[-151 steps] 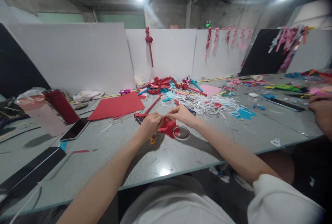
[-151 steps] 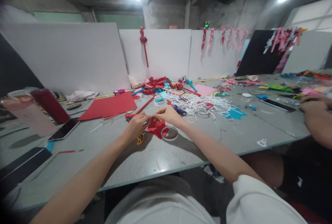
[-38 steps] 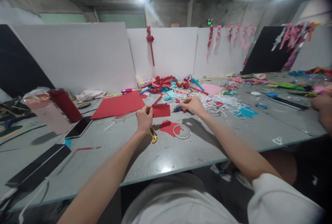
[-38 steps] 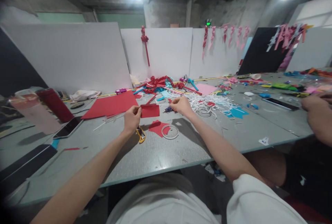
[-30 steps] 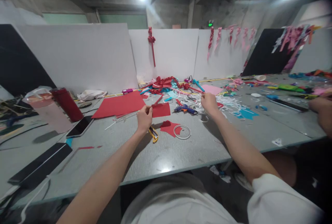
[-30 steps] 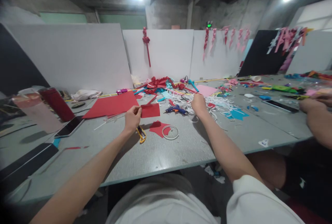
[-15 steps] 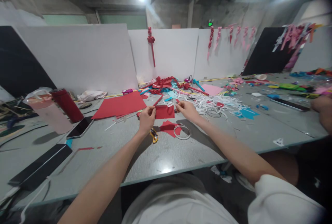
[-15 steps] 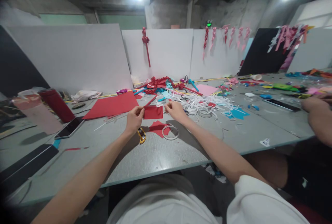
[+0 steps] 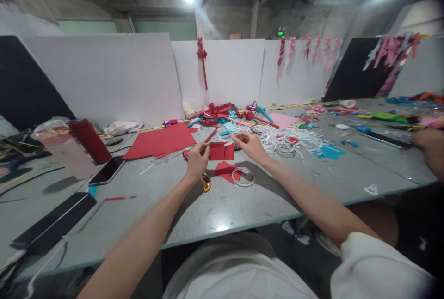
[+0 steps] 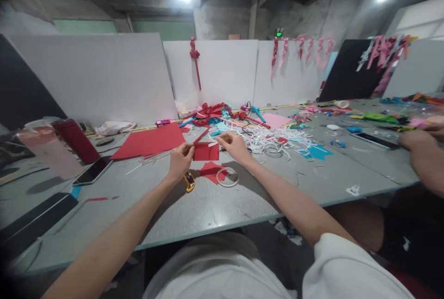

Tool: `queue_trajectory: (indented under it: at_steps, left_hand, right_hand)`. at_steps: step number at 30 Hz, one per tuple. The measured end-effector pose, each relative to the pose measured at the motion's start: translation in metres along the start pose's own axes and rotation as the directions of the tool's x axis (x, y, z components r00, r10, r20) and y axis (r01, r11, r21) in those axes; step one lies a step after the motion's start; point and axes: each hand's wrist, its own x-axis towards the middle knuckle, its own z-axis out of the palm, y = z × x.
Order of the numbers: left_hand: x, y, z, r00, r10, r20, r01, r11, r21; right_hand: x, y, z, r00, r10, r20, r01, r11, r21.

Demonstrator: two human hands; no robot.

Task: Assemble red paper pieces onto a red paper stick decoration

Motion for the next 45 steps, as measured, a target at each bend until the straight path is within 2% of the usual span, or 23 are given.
queue_trajectory:
  at_steps: [4, 9, 15, 19, 24, 29, 31, 35, 37, 39, 42, 45]
  left_hand:
    - [-0.001, 0.000, 0.001, 1.000, 0.003, 0.014, -0.003, 1.000, 0.008]
    - [-0.001, 0.000, 0.000, 1.000, -0.017, -0.017, 0.018, 0.999, 0.034]
    - [-0.001, -0.001, 0.000, 1.000, -0.012, 0.015, 0.011, 0.999, 0.031]
    - [-0.001, -0.002, 0.001, 0.999, -0.011, 0.031, 0.011, 1.000, -0.001]
    - [0.002, -0.004, 0.003, 0.996, -0.094, 0.002, 0.094, 0.996, 0.000]
    - [0.004, -0.012, 0.009, 0.976, -0.211, 0.059, 0.213, 0.977, -0.022]
    - [0.005, -0.017, 0.009, 0.969, -0.241, 0.052, 0.244, 0.969, -0.037]
    - [0.008, -0.030, 0.004, 0.958, -0.286, 0.009, 0.286, 0.956, -0.063]
    - [0.009, -0.034, 0.001, 0.960, -0.281, -0.014, 0.280, 0.959, -0.054]
    - [0.010, -0.035, 0.000, 0.963, -0.266, -0.035, 0.265, 0.964, -0.033]
    - [0.010, -0.033, 0.002, 0.970, -0.239, -0.040, 0.239, 0.971, -0.010]
    - [0.008, -0.029, 0.005, 0.978, -0.209, -0.026, 0.209, 0.978, -0.003]
  right_hand:
    - [-0.003, -0.003, 0.000, 0.995, -0.094, -0.018, 0.090, 0.985, -0.145]
    - [0.002, 0.003, -0.004, 0.999, -0.051, -0.004, 0.050, 0.986, -0.162]
    - [0.002, 0.001, -0.002, 0.998, -0.017, 0.054, 0.021, 0.998, -0.062]
    - [-0.002, -0.005, 0.000, 0.997, -0.037, 0.071, 0.049, 0.984, -0.174]
    - [-0.005, -0.009, 0.000, 0.994, -0.089, 0.065, 0.104, 0.955, -0.278]
    - [-0.007, -0.012, 0.003, 0.982, -0.185, 0.029, 0.181, 0.904, -0.388]
    - [-0.007, -0.013, 0.001, 0.979, -0.202, -0.019, 0.178, 0.900, -0.397]
    - [0.002, -0.009, -0.017, 0.962, -0.168, -0.216, 0.069, 0.913, -0.401]
    - [0.011, 0.001, -0.034, 0.962, -0.138, -0.237, 0.027, 0.907, -0.420]
    - [0.020, 0.016, -0.053, 0.973, -0.092, -0.210, -0.023, 0.874, -0.486]
    - [0.027, 0.040, -0.079, 0.982, 0.071, -0.177, -0.174, 0.711, -0.681]
    - [0.026, 0.056, -0.095, 0.938, 0.224, -0.266, -0.347, 0.545, -0.763]
